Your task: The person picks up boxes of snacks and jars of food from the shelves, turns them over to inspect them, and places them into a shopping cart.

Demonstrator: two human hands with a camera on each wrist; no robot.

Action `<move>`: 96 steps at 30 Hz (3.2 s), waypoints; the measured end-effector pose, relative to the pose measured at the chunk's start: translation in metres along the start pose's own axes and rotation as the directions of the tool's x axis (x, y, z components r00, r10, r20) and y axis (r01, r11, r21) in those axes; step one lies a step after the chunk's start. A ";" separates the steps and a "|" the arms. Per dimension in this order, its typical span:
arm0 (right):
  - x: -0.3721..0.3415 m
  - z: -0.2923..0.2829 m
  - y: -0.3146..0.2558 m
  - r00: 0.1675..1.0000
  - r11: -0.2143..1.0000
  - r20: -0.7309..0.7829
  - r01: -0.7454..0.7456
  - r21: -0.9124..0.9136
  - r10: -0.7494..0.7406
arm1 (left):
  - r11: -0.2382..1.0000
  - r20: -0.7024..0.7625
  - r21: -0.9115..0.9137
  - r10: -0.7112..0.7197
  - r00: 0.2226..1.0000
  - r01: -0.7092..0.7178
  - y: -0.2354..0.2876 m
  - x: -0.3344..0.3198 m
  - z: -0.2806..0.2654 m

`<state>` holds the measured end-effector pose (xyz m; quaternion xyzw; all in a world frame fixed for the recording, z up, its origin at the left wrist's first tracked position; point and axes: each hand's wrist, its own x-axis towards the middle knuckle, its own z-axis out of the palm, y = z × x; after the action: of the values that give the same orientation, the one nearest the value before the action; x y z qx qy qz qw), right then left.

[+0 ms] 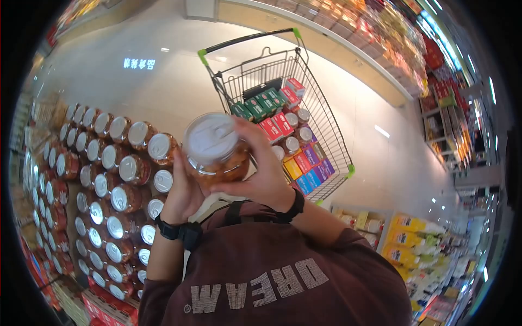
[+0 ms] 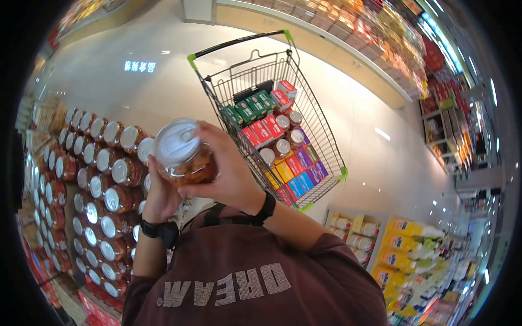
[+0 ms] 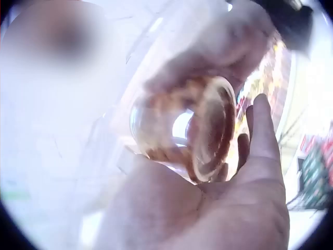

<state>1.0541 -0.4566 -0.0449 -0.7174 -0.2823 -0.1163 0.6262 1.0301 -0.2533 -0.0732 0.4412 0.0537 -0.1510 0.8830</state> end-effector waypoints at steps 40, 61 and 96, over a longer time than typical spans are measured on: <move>-0.311 -0.218 0.488 0.331 0.235 -0.092 -0.813 -0.532 0.939 | 0.643 -0.518 0.764 0.562 0.645 0.053 -0.019 0.032 -0.047; -0.072 -0.190 0.434 0.179 0.432 0.544 -0.817 -0.382 0.820 | 0.238 -0.350 0.897 0.898 0.268 0.373 -0.067 0.118 -0.135; 0.110 -0.096 0.151 0.880 0.906 0.425 -0.339 0.254 0.210 | 0.750 -0.332 0.620 0.516 0.790 -0.230 -0.044 0.137 0.056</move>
<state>1.2444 -0.5287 -0.0953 -0.6474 -0.3096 0.1669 0.6761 1.1442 -0.3533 -0.1043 0.6995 0.1344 0.1411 0.6876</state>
